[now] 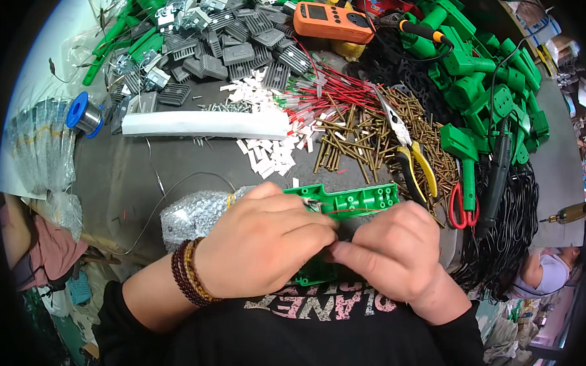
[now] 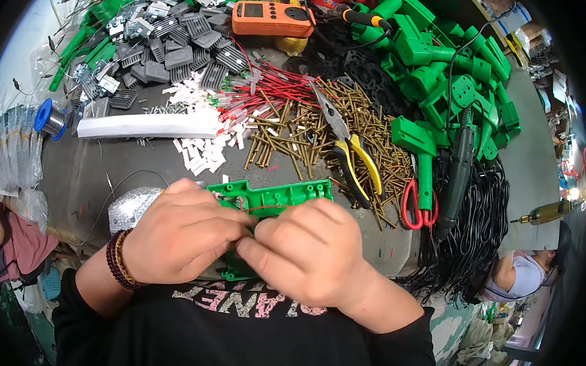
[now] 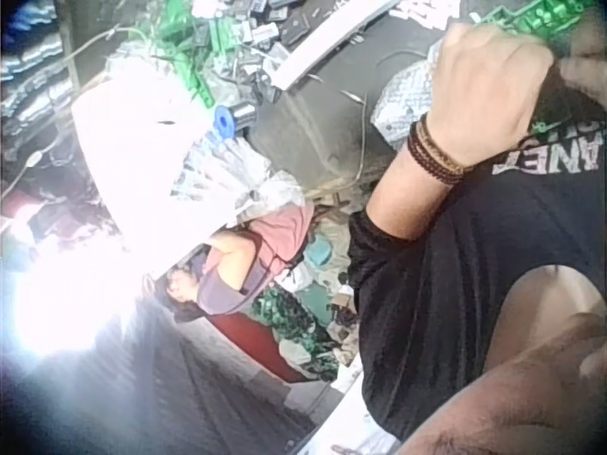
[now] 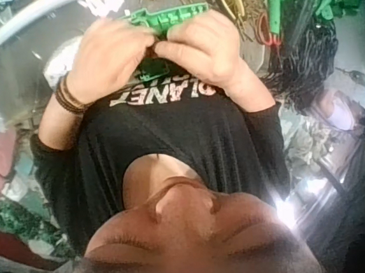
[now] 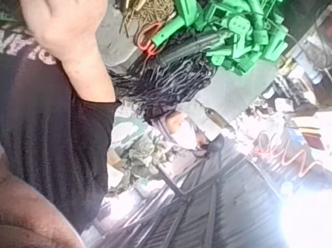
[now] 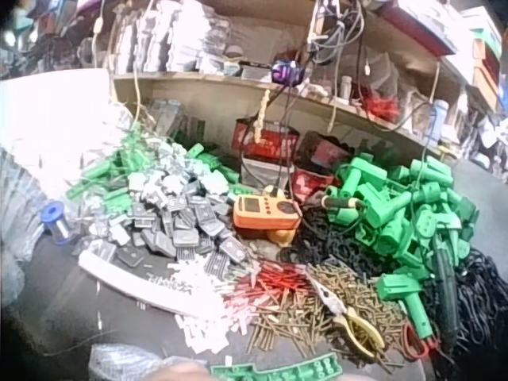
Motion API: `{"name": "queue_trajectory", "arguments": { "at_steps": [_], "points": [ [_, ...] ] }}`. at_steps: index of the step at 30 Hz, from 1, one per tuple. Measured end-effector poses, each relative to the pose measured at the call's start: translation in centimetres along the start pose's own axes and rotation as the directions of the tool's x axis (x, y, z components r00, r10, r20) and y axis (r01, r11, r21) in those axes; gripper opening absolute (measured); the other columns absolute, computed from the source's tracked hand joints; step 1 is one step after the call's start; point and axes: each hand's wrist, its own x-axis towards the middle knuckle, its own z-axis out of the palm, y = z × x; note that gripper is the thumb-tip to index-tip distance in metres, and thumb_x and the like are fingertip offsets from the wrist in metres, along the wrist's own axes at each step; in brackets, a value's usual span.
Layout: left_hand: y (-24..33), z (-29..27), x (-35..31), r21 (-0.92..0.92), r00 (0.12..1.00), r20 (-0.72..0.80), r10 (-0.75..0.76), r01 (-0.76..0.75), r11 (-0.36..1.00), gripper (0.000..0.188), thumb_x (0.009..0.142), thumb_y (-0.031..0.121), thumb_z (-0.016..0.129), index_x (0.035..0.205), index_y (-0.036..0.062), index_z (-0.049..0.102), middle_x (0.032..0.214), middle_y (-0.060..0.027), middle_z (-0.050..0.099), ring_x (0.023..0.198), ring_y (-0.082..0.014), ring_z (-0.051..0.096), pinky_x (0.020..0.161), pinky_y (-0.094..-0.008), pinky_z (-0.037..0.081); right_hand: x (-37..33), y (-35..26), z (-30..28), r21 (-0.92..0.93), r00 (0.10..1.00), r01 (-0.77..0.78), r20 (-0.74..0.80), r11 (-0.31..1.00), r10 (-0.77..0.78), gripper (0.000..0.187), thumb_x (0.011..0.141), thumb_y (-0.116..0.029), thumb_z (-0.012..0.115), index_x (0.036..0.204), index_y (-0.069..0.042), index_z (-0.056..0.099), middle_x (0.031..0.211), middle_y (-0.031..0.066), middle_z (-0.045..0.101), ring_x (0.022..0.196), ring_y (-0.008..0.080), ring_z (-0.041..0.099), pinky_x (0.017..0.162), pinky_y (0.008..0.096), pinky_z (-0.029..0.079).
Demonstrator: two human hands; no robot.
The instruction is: Assembling the internal wiring and components of a green plastic electronic device housing using a power screwdriver.
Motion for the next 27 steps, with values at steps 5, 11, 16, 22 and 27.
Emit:
{"name": "queue_trajectory", "arguments": {
  "at_steps": [5, 11, 16, 22, 27],
  "points": [
    [-0.5, 0.0, 0.3, -0.026, 1.0, 0.013, 0.003, -0.003, 1.0, 0.015, 0.081, 0.008, 0.074, 0.096, 0.0066, 0.069, 0.091, -0.0052, 0.068, 0.08, -0.0247, 0.066, 0.075, -0.0371, 0.046, -0.3, 0.7, 0.1, 0.066, 0.996, -0.084, -0.007, 0.994, 0.084, 0.026, 0.068, -0.02, 0.08, 0.092, -0.011, 0.075, 0.082, -0.0013, 0.064, 0.068, 0.0153, 0.06, 0.056, 0.0289, 0.044],
    [-0.5, 0.4, 0.4, -0.036, 0.998, -0.056, -0.018, 0.016, 0.999, 0.018, 0.08, 0.01, 0.075, 0.097, 0.0064, 0.069, 0.09, -0.0066, 0.067, 0.082, -0.0238, 0.066, 0.074, -0.0365, 0.047, -0.6, 1.7, -0.3, 0.014, 0.994, -0.098, 0.044, 0.995, 0.097, 0.025, 0.069, -0.016, 0.078, 0.094, -0.011, 0.076, 0.083, 0.0001, 0.065, 0.069, 0.0166, 0.061, 0.056, 0.0301, 0.046],
    [-0.4, 0.6, 0.5, 0.017, 0.998, -0.056, -0.031, 0.032, 0.999, 0.021, 0.077, 0.01, 0.077, 0.096, 0.0062, 0.069, 0.088, -0.0063, 0.066, 0.08, -0.0233, 0.066, 0.072, -0.0376, 0.048, -1.0, 2.2, 0.1, 0.109, 0.987, -0.154, 0.069, 0.982, 0.147, 0.024, 0.069, -0.016, 0.08, 0.091, -0.011, 0.074, 0.082, 0.0015, 0.064, 0.067, 0.0182, 0.062, 0.055, 0.0315, 0.046],
    [-0.3, 0.7, 0.5, 0.011, 0.997, -0.078, -0.023, 0.024, 1.0, 0.02, 0.076, 0.01, 0.079, 0.093, 0.0054, 0.069, 0.086, -0.0061, 0.066, 0.077, -0.0248, 0.066, 0.07, -0.0376, 0.048, -0.8, 2.2, 0.0, 0.138, 0.98, -0.183, 0.105, 0.973, 0.169, 0.028, 0.066, -0.017, 0.084, 0.09, -0.011, 0.071, 0.082, 0.0019, 0.063, 0.066, 0.0189, 0.062, 0.055, 0.0329, 0.047],
    [-0.8, 1.4, 0.2, 0.182, 0.982, -0.146, 0.117, -0.09, 0.979, 0.017, 0.074, 0.01, 0.076, 0.089, 0.0048, 0.07, 0.08, -0.0033, 0.063, 0.07, -0.0198, 0.062, 0.065, -0.0344, 0.045, -0.8, 1.5, 0.4, 0.283, 0.942, -0.326, 0.171, 0.902, 0.287, 0.021, 0.075, -0.01, 0.082, 0.09, -0.007, 0.067, 0.082, 0.0062, 0.062, 0.064, 0.0231, 0.062, 0.053, 0.0348, 0.048]
  ]
}}
